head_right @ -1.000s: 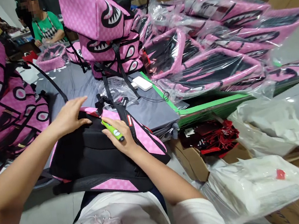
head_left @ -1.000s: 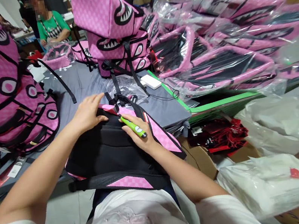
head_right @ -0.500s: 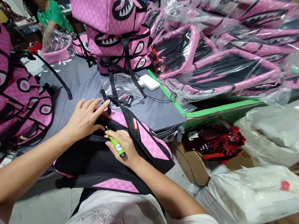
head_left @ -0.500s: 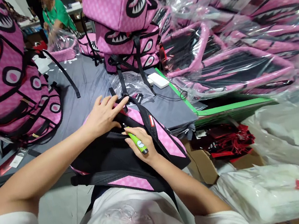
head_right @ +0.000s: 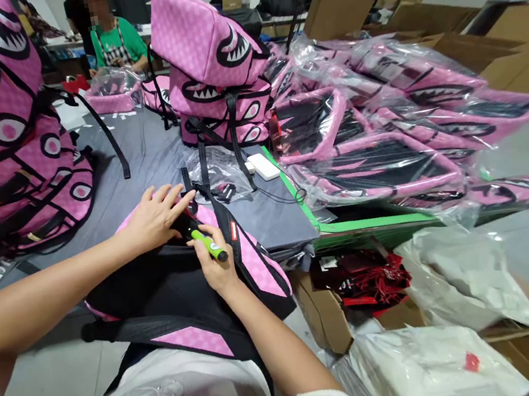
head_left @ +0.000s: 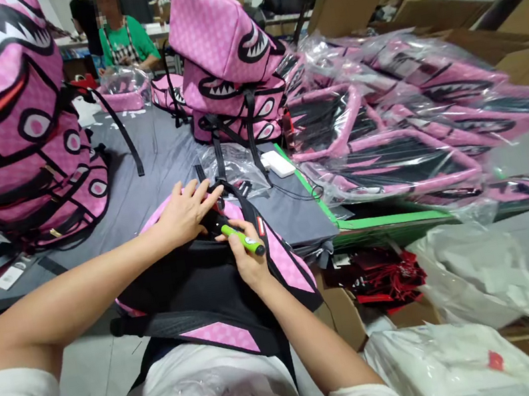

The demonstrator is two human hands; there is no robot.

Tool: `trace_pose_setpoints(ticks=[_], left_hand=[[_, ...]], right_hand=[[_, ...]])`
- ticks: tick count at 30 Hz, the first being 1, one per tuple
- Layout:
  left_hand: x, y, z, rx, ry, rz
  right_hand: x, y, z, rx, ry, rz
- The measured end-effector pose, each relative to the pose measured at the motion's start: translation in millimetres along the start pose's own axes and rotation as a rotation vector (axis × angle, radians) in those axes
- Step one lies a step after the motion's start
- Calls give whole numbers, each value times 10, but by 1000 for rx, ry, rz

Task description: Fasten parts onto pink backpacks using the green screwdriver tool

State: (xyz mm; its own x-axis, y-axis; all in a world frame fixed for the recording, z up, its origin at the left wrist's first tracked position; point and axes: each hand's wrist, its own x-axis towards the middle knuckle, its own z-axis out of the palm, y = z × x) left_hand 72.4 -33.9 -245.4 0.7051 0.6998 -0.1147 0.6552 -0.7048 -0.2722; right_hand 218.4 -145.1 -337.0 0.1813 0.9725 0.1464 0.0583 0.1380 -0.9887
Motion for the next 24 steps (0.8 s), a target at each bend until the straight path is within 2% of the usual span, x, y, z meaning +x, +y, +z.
trace_pose_setpoints(ticks=[3, 7, 11, 15, 20, 24], left_hand=[[-30, 24, 3, -13, -11, -117], [-34, 61, -22, -81, -76, -242], [-27, 74, -48, -91, -84, -252], [-14, 71, -38, -99, -93, -259], [4, 54, 29, -126, -86, -256], [26, 35, 78, -146, -91, -249]], right_hand=[[46, -26, -32, -38, -27, 5], [162, -100, -148, -190, -160, -22], [311, -181, -247, -262, -279, -1], [450, -262, -289, -430, -398, 48], [614, -359, -363, -556, -647, -16], [678, -381, -354, -631, -696, -72]])
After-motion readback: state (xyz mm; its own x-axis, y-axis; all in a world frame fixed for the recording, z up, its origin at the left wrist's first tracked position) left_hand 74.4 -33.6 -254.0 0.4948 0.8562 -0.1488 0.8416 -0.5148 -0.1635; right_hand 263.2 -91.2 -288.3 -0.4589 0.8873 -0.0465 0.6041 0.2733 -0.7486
